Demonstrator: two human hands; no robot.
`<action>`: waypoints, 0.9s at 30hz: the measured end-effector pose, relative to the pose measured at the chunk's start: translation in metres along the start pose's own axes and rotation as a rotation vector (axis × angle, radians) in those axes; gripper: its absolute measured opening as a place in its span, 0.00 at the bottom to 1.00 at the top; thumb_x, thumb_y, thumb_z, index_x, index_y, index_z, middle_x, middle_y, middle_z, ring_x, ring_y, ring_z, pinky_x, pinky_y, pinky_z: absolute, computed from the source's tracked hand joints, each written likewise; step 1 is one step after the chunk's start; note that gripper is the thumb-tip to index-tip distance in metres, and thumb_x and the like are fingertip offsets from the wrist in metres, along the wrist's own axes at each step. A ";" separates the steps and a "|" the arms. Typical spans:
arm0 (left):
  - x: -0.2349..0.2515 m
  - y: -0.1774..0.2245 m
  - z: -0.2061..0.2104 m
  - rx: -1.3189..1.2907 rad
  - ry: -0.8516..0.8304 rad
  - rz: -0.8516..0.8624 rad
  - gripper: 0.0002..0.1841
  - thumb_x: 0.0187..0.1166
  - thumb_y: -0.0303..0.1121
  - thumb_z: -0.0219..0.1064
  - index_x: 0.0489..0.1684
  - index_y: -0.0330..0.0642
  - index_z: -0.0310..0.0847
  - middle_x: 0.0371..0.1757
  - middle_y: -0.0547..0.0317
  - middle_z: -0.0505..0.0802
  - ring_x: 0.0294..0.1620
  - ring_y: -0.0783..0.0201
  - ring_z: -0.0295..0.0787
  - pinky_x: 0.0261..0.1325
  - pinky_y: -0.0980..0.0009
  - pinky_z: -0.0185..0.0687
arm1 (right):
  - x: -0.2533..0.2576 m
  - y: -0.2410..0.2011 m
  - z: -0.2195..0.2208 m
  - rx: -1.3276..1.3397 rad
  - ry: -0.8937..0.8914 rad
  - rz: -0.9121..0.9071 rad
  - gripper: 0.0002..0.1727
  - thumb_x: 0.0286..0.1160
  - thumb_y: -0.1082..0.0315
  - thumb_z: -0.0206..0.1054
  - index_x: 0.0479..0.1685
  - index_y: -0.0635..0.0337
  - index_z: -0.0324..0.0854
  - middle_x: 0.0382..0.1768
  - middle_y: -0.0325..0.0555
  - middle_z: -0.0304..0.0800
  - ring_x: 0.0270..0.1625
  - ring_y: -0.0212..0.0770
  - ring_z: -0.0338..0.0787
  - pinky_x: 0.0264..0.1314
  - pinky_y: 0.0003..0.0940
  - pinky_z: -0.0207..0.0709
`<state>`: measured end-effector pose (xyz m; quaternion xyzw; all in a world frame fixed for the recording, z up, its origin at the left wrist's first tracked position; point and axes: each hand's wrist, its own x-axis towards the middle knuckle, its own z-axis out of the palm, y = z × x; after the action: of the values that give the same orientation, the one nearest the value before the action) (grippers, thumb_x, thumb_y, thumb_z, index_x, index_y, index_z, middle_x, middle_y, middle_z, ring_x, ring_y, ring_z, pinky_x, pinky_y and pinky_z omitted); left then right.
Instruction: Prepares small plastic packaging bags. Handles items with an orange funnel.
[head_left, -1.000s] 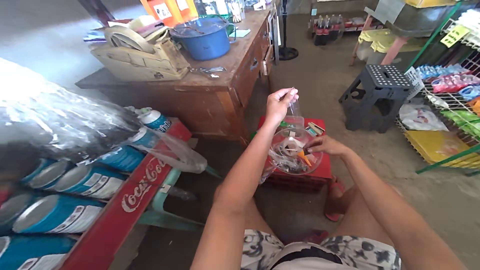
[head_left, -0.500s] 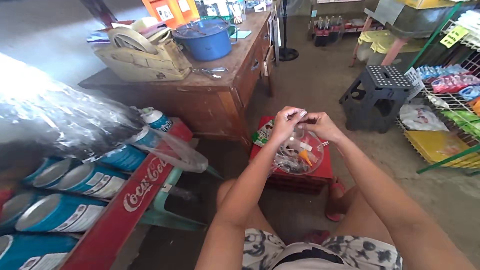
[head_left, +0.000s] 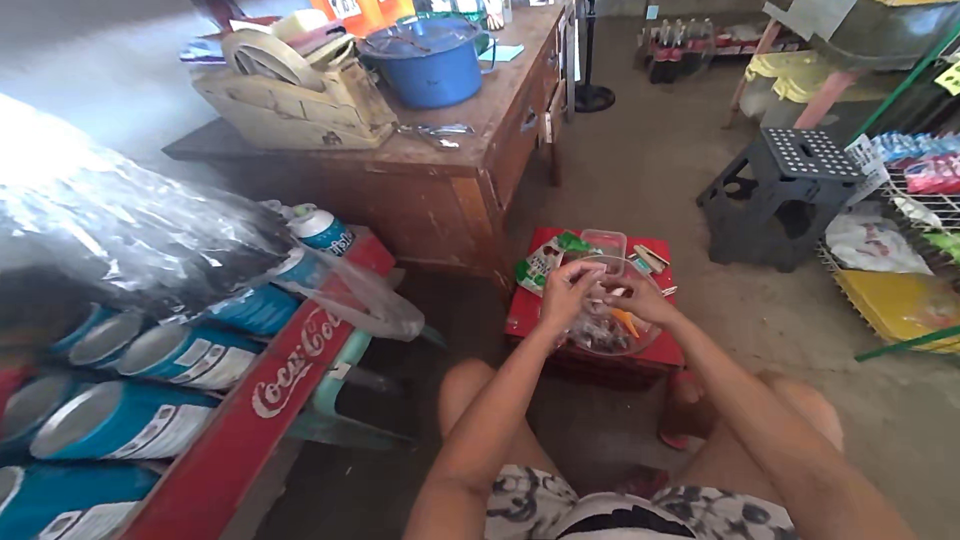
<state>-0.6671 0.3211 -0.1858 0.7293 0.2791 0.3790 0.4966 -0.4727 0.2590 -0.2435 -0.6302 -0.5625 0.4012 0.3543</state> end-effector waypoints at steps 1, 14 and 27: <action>0.002 0.001 0.001 -0.009 0.003 0.012 0.07 0.81 0.25 0.68 0.45 0.31 0.90 0.40 0.54 0.95 0.41 0.71 0.90 0.53 0.70 0.87 | -0.004 -0.014 0.002 0.147 -0.049 -0.054 0.30 0.72 0.64 0.73 0.73 0.69 0.76 0.61 0.52 0.85 0.48 0.34 0.87 0.54 0.31 0.83; 0.001 0.026 0.019 -0.310 -0.419 -0.095 0.43 0.91 0.54 0.21 0.76 0.23 0.69 0.64 0.45 0.90 0.63 0.63 0.88 0.71 0.65 0.79 | -0.025 -0.163 -0.062 0.062 0.227 -0.324 0.07 0.80 0.72 0.68 0.42 0.67 0.90 0.26 0.36 0.89 0.24 0.22 0.82 0.30 0.21 0.81; -0.008 0.057 0.047 -0.517 -0.431 -0.134 0.36 0.93 0.43 0.19 0.69 0.27 0.73 0.57 0.52 0.93 0.55 0.66 0.91 0.63 0.67 0.84 | -0.034 -0.204 -0.105 0.065 0.402 -0.274 0.07 0.81 0.72 0.68 0.39 0.67 0.88 0.21 0.35 0.87 0.20 0.23 0.83 0.28 0.19 0.81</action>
<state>-0.6305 0.2702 -0.1447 0.6225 0.1096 0.2408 0.7365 -0.4654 0.2495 -0.0120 -0.6034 -0.5478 0.2338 0.5303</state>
